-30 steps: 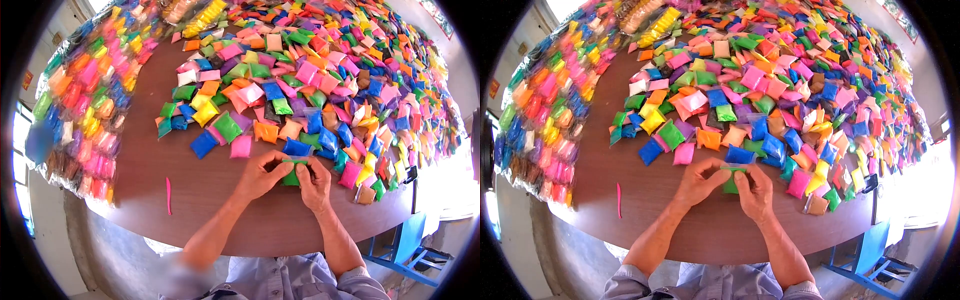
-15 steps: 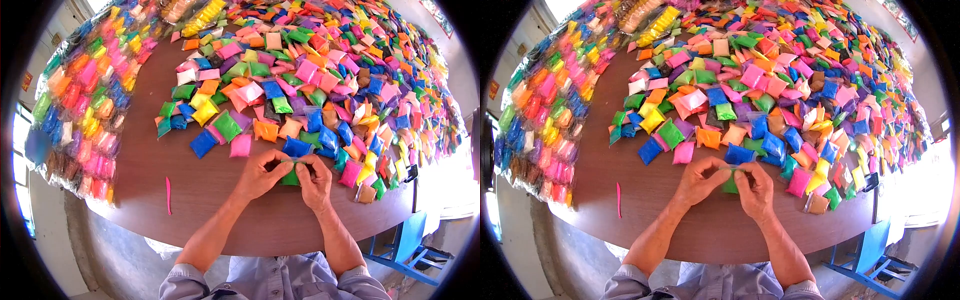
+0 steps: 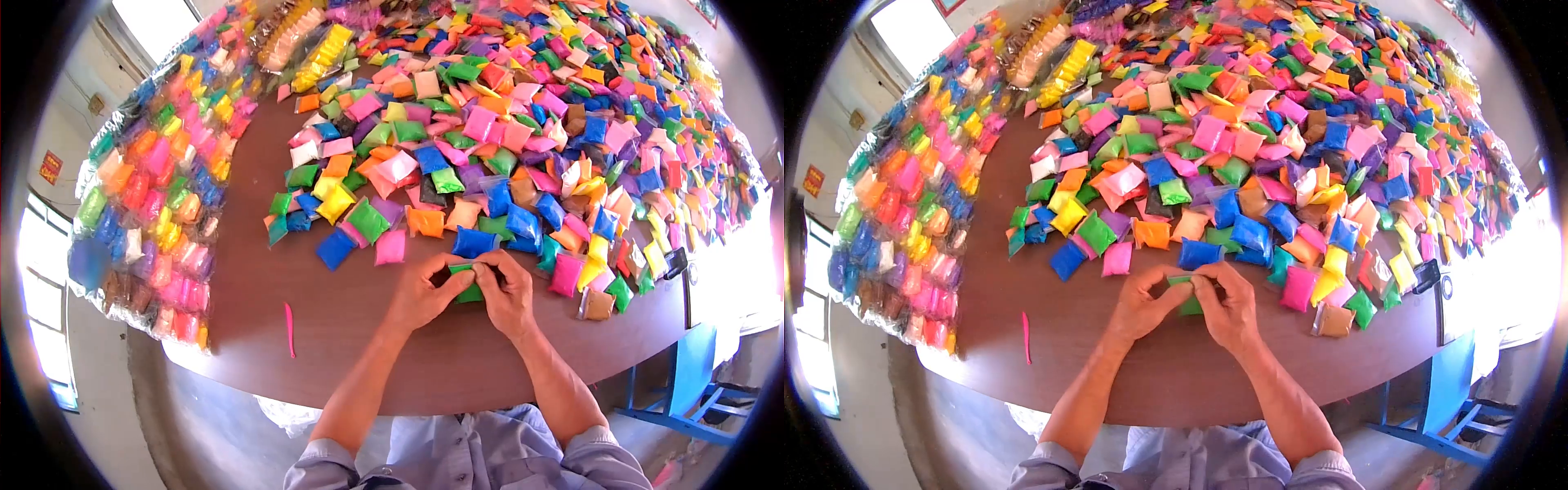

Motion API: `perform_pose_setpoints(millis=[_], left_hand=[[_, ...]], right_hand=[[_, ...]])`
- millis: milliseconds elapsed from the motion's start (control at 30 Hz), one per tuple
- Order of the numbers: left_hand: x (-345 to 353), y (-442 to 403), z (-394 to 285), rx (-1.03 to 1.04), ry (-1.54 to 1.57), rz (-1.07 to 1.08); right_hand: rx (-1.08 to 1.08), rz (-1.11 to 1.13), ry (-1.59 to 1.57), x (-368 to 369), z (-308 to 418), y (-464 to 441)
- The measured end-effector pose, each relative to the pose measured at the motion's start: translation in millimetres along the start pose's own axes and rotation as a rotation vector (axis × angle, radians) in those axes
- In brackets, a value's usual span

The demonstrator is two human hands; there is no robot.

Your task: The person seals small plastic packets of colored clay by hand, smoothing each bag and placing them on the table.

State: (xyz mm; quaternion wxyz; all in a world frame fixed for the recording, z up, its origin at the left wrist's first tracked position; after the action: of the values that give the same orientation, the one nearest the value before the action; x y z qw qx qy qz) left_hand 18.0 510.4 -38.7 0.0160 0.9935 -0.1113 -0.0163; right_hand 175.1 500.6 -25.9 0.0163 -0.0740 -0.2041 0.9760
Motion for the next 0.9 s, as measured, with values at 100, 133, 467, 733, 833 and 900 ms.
perform_pose_setpoints(millis=[100,133,467,733,833,900], left_hand=[[0.4,6.1,-9.8,0.004,-0.04,-0.015],[-1.1,7.9,-13.5,-0.007,-0.076,-0.036],[-0.4,44.5,-0.5,-0.125,0.016,-0.18],[0.0,50.0,-2.7,-0.093,0.01,-0.24],[2.9,49.9,-0.5,-0.112,0.058,-0.213],[1.9,50.8,0.7,-0.109,0.059,-0.205]], right_hand=[[-0.019,-0.005,-0.078,1.1,-6.1,2.9],[-0.018,0.014,-0.101,2.5,-8.8,3.7],[-0.077,0.124,-0.074,3.1,10.2,9.1],[-0.076,0.218,-0.055,3.9,16.6,6.8],[-0.036,0.247,-0.12,6.0,5.0,9.7],[-0.011,0.256,-0.19,6.4,2.8,10.4]])
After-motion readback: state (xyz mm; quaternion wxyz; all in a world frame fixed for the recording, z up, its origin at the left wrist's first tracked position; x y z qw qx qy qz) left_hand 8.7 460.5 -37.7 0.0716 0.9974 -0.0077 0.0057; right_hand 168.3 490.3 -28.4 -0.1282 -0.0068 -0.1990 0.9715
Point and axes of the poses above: each hand's wrist, its own y-axis away from the middle knuckle, its own x-axis out of the palm, z = x × y, the point moved 7 cm from there along -y, towards the middle knuckle, and after that the axes turned 6 degrees about -x, right-handed, at the moved point
